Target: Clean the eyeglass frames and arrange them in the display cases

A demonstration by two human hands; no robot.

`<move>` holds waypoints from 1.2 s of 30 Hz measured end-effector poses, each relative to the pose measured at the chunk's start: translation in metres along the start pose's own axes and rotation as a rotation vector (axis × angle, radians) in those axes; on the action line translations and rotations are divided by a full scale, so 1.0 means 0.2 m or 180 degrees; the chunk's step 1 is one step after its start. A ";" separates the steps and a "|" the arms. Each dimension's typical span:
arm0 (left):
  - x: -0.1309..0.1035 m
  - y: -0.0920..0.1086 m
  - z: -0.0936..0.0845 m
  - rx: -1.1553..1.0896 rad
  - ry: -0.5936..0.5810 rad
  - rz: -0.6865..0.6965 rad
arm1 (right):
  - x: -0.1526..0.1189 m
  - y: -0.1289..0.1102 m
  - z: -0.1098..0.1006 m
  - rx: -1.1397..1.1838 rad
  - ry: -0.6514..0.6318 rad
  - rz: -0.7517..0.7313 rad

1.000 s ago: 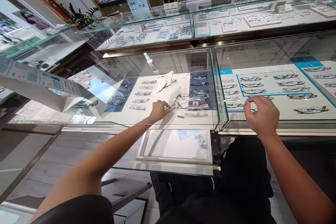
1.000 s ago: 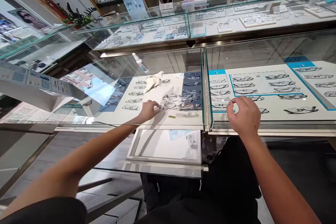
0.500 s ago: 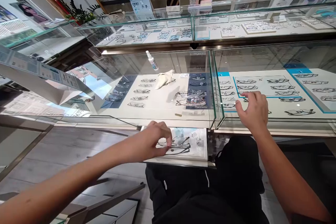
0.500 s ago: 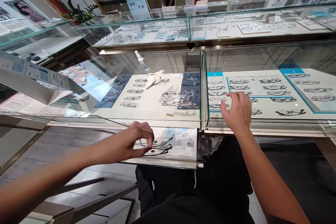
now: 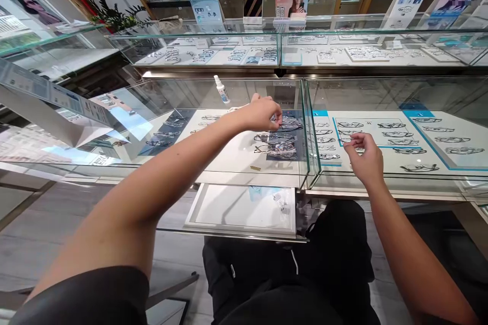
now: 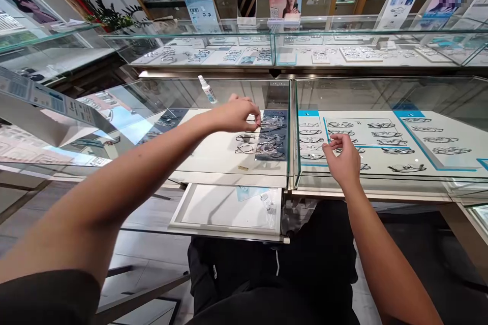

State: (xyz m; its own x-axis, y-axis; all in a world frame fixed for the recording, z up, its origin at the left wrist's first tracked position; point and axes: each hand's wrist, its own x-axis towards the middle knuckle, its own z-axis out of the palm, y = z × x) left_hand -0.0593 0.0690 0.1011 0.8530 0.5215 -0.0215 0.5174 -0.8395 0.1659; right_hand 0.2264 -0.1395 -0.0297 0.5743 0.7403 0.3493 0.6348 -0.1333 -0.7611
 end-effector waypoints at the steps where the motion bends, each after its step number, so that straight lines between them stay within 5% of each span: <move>1: 0.05 -0.03 0.04 0.0022 0.0041 -0.0026 | 0.01 0.00 0.00 0.0061 0.0004 0.0075; 7: 0.18 -0.11 0.18 0.0122 0.0044 -0.0065 | 0.02 0.01 0.00 0.0321 -0.0081 0.0291; 18: 0.19 -0.19 0.24 0.0022 0.0112 -0.0085 | 0.01 0.00 0.00 0.0218 -0.0033 0.0165; 22: 0.11 -0.15 0.19 -0.0132 0.0597 -0.0076 | 0.01 0.00 -0.01 0.0618 0.0134 0.0077; 25: -0.06 -0.03 0.12 -0.0313 0.0839 -0.0057 | -0.01 -0.01 -0.02 0.0945 0.0506 -0.0002; 27: -0.22 0.08 0.11 -0.1003 0.0395 0.0062 | -0.02 -0.02 -0.04 0.1113 0.0652 -0.0021; 31: -0.56 0.22 0.26 -0.2165 -0.2278 0.0482 | -0.03 -0.02 -0.05 0.1306 0.0665 -0.0039; 32: -0.62 0.21 0.35 -0.2200 -0.2615 0.0392 | -0.03 -0.02 -0.05 0.1306 0.0674 -0.0046; 34: -0.71 0.15 0.55 -0.2284 -0.2683 0.0081 | -0.03 -0.02 -0.04 0.1289 0.0697 -0.0055; 36: -0.73 0.03 0.75 -0.2220 -0.2308 -0.0245 | -0.03 -0.02 -0.04 0.1276 0.0715 -0.0061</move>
State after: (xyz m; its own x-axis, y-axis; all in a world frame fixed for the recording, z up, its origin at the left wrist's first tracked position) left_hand -0.1693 -0.0354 -0.0428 0.7749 0.1570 -0.6122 0.6152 -0.4097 0.6736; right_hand 0.2254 -0.1480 -0.0251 0.6903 0.5730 0.4417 0.4218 0.1772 -0.8892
